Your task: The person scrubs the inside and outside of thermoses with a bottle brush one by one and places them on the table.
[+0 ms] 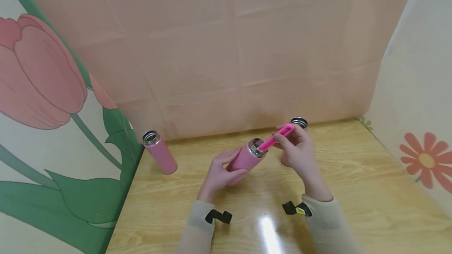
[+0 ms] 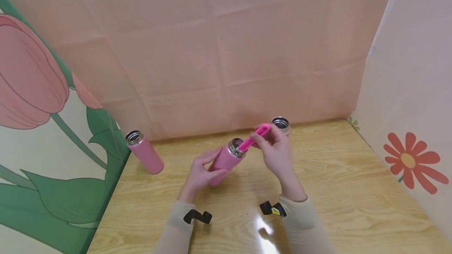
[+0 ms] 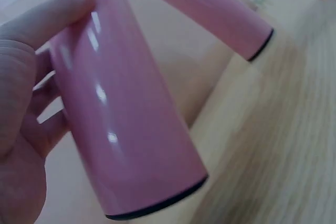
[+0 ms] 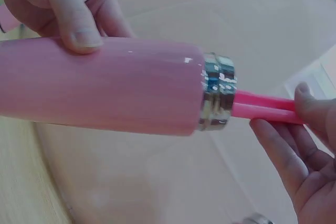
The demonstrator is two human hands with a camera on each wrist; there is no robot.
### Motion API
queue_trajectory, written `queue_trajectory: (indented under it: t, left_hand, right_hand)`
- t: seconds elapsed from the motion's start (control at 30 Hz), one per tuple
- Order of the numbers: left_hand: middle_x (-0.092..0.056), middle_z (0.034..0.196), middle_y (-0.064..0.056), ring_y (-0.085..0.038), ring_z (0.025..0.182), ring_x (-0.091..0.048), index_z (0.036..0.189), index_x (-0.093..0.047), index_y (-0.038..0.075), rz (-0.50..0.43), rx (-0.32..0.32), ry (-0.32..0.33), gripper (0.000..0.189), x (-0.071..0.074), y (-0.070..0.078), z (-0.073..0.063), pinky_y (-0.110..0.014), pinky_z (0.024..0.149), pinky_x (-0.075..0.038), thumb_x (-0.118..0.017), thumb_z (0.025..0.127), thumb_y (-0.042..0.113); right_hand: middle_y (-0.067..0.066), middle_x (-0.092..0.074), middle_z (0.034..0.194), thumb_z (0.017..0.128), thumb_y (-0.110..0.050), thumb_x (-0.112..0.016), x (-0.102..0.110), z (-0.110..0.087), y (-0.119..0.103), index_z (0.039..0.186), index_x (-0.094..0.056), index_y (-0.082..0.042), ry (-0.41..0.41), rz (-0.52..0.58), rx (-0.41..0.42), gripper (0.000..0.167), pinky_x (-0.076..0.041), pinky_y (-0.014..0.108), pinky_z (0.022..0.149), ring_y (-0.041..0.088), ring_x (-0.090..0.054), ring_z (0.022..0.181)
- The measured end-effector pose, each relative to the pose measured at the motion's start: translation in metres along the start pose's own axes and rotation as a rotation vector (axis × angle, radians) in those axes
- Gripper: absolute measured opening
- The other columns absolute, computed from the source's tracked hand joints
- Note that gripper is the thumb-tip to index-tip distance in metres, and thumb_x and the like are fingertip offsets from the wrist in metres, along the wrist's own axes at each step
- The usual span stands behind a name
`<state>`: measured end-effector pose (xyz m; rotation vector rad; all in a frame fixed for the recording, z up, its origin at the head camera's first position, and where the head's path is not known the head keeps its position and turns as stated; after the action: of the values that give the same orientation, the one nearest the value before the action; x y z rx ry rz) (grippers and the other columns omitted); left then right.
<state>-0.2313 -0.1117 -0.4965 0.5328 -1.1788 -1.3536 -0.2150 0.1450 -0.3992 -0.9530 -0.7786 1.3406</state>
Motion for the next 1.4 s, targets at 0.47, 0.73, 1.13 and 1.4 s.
queue_trajectory:
  t: [0.47, 0.73, 1.13, 1.4]
  left_hand:
    - [-0.064, 0.148, 0.008, -0.020, 0.136, -0.059, 0.150, -0.063, 0.023, 0.032, -0.058, -0.106, 0.071, 0.001, 0.016, -0.006, -0.048, 0.113, -0.050, -0.093, 0.086, 0.019]
    - [-0.063, 0.150, 0.008, -0.019, 0.137, -0.058, 0.151, -0.062, 0.021, 0.018, -0.056, -0.130, 0.071, 0.002, 0.016, -0.005, -0.045, 0.114, -0.050, -0.091, 0.087, 0.016]
    - [-0.061, 0.151, 0.012, -0.018, 0.140, -0.055, 0.152, -0.061, 0.022, 0.027, -0.042, -0.178, 0.072, 0.003, 0.016, -0.006, -0.050, 0.116, -0.047, -0.092, 0.087, 0.018]
    - [-0.061, 0.151, 0.015, -0.015, 0.140, -0.055, 0.152, -0.062, 0.026, 0.033, -0.015, -0.195, 0.071, 0.006, 0.011, -0.008, -0.048, 0.115, -0.048, -0.092, 0.088, 0.022]
  right_hand:
    - [0.004, -0.080, 0.106, 0.096, 0.005, -0.076, 0.019, -0.021, -0.017, 0.122, -0.069, 0.002, -0.053, -0.135, 0.016, 0.027, -0.061, 0.022, 0.080, 0.011, -0.074, 0.093]
    - [0.005, -0.080, 0.104, 0.099, 0.004, -0.073, 0.022, -0.021, -0.017, 0.113, -0.070, 0.007, -0.057, -0.123, 0.023, 0.014, -0.063, 0.024, 0.082, 0.016, -0.074, 0.093]
    - [0.009, -0.079, 0.103, 0.098, 0.014, -0.067, 0.028, -0.021, -0.021, 0.117, -0.061, 0.018, 0.017, 0.078, 0.096, 0.021, -0.064, 0.026, 0.084, 0.018, -0.076, 0.097]
    - [0.013, -0.079, 0.103, 0.097, 0.017, -0.065, 0.039, -0.021, -0.029, 0.123, -0.063, 0.016, 0.149, 0.220, 0.100, 0.026, -0.064, 0.029, 0.084, 0.019, -0.076, 0.095]
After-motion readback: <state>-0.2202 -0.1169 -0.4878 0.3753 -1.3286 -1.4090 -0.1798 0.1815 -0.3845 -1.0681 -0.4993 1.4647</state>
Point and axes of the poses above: each hand's wrist, its own z-axis towards the middle knuckle, its own x-axis out of the back of the hand, y = z × x, the point moved 4 cm from there along z, towards the middle knuckle
